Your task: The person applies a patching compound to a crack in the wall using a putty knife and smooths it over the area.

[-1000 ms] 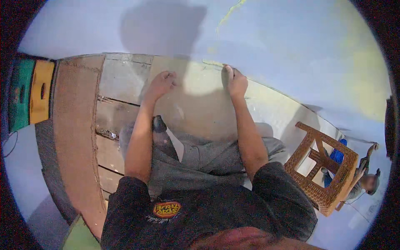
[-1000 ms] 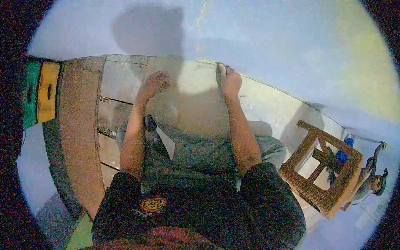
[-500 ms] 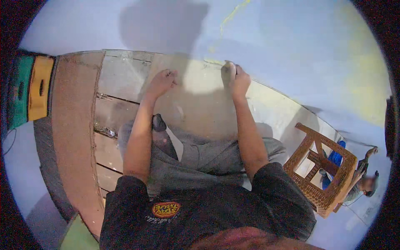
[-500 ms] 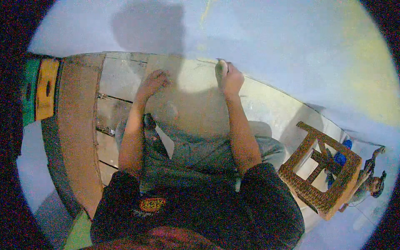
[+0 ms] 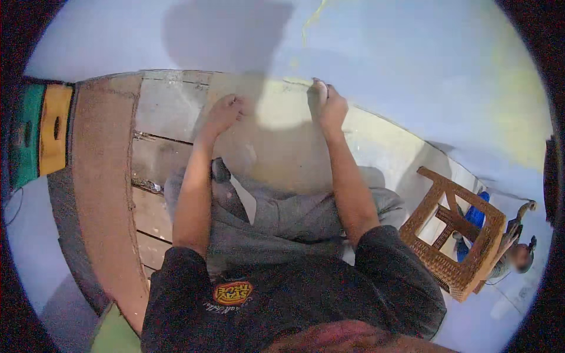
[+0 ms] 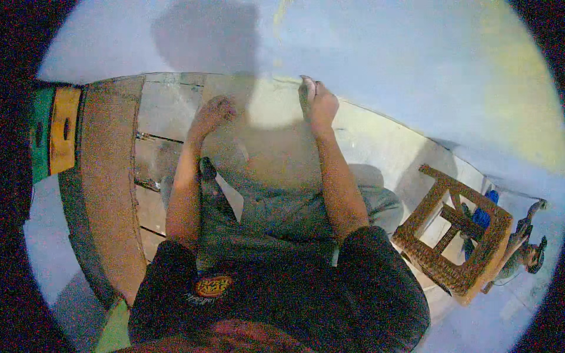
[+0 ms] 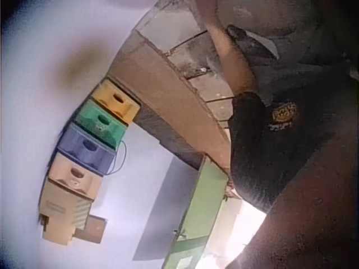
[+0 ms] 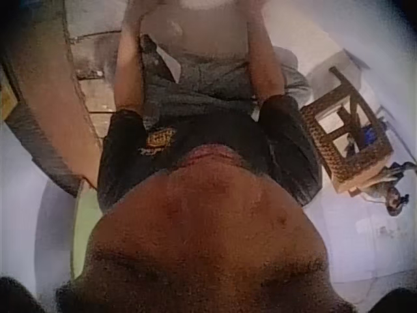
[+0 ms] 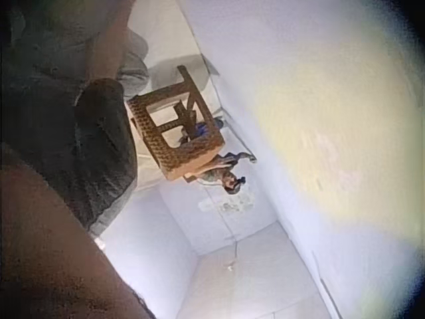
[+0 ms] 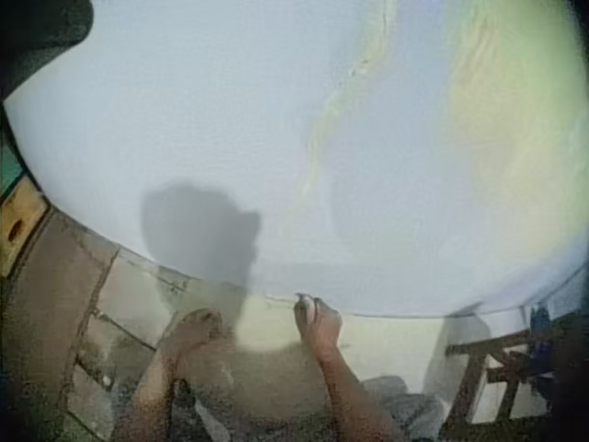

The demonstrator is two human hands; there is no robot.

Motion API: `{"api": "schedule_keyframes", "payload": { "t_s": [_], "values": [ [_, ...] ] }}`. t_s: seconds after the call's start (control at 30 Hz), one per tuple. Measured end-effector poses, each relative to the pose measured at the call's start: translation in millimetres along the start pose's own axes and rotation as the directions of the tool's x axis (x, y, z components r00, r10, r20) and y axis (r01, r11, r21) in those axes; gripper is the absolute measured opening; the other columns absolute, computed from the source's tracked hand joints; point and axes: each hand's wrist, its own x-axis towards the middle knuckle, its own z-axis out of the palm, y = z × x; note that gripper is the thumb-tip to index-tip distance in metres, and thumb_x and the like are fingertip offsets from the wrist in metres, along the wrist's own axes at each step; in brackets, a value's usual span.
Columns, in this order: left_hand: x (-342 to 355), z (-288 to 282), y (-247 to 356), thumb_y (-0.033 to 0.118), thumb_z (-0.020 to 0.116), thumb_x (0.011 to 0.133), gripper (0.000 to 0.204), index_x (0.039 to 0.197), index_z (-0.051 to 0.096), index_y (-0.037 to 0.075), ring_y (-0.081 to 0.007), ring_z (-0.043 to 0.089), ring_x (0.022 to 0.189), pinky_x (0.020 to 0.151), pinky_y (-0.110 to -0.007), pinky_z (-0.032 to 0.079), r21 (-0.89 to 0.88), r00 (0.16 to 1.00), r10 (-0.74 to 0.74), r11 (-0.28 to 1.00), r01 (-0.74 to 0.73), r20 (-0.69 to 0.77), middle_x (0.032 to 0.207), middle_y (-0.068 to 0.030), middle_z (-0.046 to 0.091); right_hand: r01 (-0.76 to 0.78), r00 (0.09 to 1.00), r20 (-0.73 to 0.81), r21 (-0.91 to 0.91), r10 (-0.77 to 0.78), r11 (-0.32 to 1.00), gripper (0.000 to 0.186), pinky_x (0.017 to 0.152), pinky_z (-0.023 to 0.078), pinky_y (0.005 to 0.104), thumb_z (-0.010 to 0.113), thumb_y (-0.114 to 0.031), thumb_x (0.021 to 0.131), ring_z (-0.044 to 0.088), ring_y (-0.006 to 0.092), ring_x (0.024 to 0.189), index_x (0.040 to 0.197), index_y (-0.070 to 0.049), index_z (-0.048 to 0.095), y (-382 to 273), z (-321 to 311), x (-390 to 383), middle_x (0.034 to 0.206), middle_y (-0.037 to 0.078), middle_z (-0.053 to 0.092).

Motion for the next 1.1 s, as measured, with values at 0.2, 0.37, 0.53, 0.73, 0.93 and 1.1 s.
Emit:
{"api": "schedule_keyframes", "payload": {
  "t_s": [0.2, 0.37, 0.53, 0.73, 0.93, 1.1],
  "values": [
    [2, -4, 12, 0.031, 0.06, 0.09, 0.037, 0.121, 0.061, 0.01, -0.0353, 0.051, 0.123, 0.103, -0.045, 0.042, 0.005, 0.974, -0.177, 0.984, 0.179, 0.139, 0.131, -0.0143, 0.057, 0.046, 0.992, -0.12, 0.092, -0.035, 0.995, 0.041, 0.06, 0.05, 0.0451, 0.051, -0.042, 0.097, 0.065, 0.0374, 0.067, 0.086, -0.007, 0.069, 11, 7, 6, 0.073, 0.019, 0.067],
    [0, -8, 13, 0.032, 0.058, 0.092, 0.036, 0.12, 0.061, 0.009, -0.0344, 0.053, 0.117, 0.1, -0.045, 0.043, 0.011, 0.984, -0.135, 0.991, 0.134, 0.12, 0.127, -0.0151, 0.057, 0.035, 0.999, -0.035, -0.008, -0.035, 0.999, 0.041, 0.063, 0.05, 0.048, 0.053, -0.044, 0.095, 0.065, 0.0377, 0.072, 0.089, -0.007, 0.07, 14, 16, 2, 0.082, 0.018, 0.068],
    [9, 3, -10, 0.034, 0.057, 0.093, 0.038, 0.107, 0.062, -0.001, -0.018, 0.063, 0.078, 0.075, -0.035, 0.049, 0.222, 0.991, 0.127, 0.968, -0.114, -0.047, 0.086, -0.0098, 0.067, -0.068, 0.997, 0.02, -0.016, 0.068, 0.998, 0.042, 0.067, 0.05, 0.0495, 0.05, -0.045, 0.096, 0.065, 0.0393, 0.071, 0.096, -0.009, 0.071, 8, 12, 2, 0.079, 0.018, 0.068],
    [8, 3, -8, 0.03, 0.057, 0.092, 0.037, 0.109, 0.061, -0.002, -0.0245, 0.065, 0.08, 0.077, -0.037, 0.049, 0.007, 1.0, 0.024, 1.0, -0.024, 0.016, 0.088, -0.0151, 0.067, -0.069, 0.997, 0.036, 0.037, 0.067, 0.997, 0.046, 0.065, 0.05, 0.0484, 0.047, -0.047, 0.098, 0.066, 0.0382, 0.071, 0.095, -0.008, 0.072, 13, 16, -2, 0.076, 0.02, 0.067],
    [4, -1, -15, 0.026, 0.058, 0.093, 0.033, 0.11, 0.06, -0.002, -0.0285, 0.065, 0.087, 0.079, -0.039, 0.05, 0.165, 0.978, 0.208, 0.964, -0.209, 0.023, 0.093, -0.0169, 0.066, -0.052, 0.999, 0.014, 0.046, 0.052, 0.998, 0.043, 0.068, 0.051, 0.0424, 0.052, -0.048, 0.096, 0.066, 0.0359, 0.072, 0.102, -0.012, 0.074, -2, 6, 5, 0.079, 0.018, 0.068],
    [4, -1, 11, 0.023, 0.062, 0.09, 0.031, 0.114, 0.06, 0.003, -0.0356, 0.061, 0.101, 0.085, -0.045, 0.049, 0.123, 0.999, -0.023, 0.992, 0.019, 0.026, 0.109, -0.0184, 0.064, -0.062, 0.996, 0.069, 0.032, 0.06, 0.998, 0.05, 0.068, 0.05, 0.0494, 0.045, -0.051, 0.097, 0.066, 0.0407, 0.074, 0.093, -0.007, 0.07, 1, 3, 1, 0.08, 0.022, 0.067]
  ]
}}
